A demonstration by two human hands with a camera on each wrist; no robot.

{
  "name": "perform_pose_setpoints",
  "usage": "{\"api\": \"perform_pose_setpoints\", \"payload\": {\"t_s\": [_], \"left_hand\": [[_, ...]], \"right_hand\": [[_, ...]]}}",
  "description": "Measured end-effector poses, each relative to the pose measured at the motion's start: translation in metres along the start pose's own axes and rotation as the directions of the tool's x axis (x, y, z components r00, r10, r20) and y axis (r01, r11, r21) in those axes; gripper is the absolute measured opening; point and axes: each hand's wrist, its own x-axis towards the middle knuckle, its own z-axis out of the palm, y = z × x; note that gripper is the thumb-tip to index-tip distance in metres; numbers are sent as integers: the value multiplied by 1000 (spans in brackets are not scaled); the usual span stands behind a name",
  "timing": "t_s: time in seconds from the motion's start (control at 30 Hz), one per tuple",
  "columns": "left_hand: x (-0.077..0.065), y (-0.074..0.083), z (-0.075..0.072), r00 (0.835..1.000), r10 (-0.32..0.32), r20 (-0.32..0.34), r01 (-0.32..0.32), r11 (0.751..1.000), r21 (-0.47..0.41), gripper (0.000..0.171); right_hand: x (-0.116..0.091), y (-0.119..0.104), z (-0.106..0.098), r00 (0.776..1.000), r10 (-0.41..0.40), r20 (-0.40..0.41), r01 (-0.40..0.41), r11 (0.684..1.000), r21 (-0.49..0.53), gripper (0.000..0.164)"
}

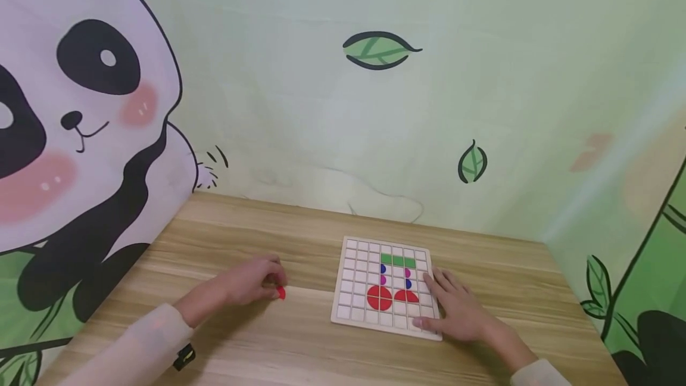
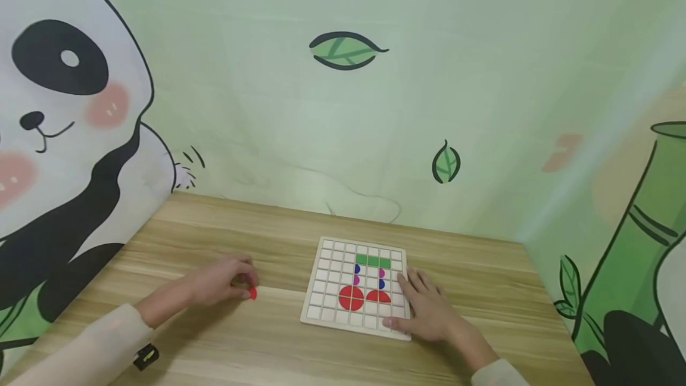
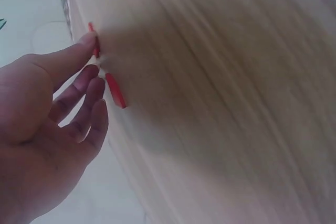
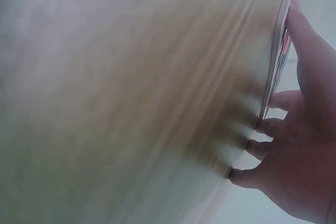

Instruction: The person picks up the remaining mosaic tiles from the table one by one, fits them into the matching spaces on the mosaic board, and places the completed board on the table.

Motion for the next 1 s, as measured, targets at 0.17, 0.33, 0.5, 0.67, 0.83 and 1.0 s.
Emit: {"api": "perform_pose_setpoints", "payload": {"t_s": [0.17, 0.33, 0.5, 0.67, 0.83, 1.0], "left_hand": [[0, -2, 2, 1000, 3, -7, -3, 1000, -18, 13], [1, -4, 3, 1000, -14, -2, 14, 1000, -22, 16], [5, -2, 3, 999, -33, -4, 33, 996, -81, 16], [13, 6, 4, 999, -45, -10, 44, 994, -95, 13], [24, 20, 8, 999, -46, -18, 44, 995, -85, 12], [39, 36, 15, 1000, -20, -15, 18, 992, -125, 10]], "right_hand": [[0, -1, 1, 1000, -11, -6, 11, 1000, 5, 111], [-1, -2, 0, 1000, -5, 0, 5, 1000, 2, 111], [-1, -2, -1, 1000, -3, -4, 3, 1000, -3, 112], [-1, -3, -2, 1000, -1, 1, 1, 1000, -3, 113], [0, -2, -2, 1000, -2, 3, 2, 1000, -9, 112], [0, 0, 0, 1000, -8, 1, 8, 1000, -12, 113]]}}
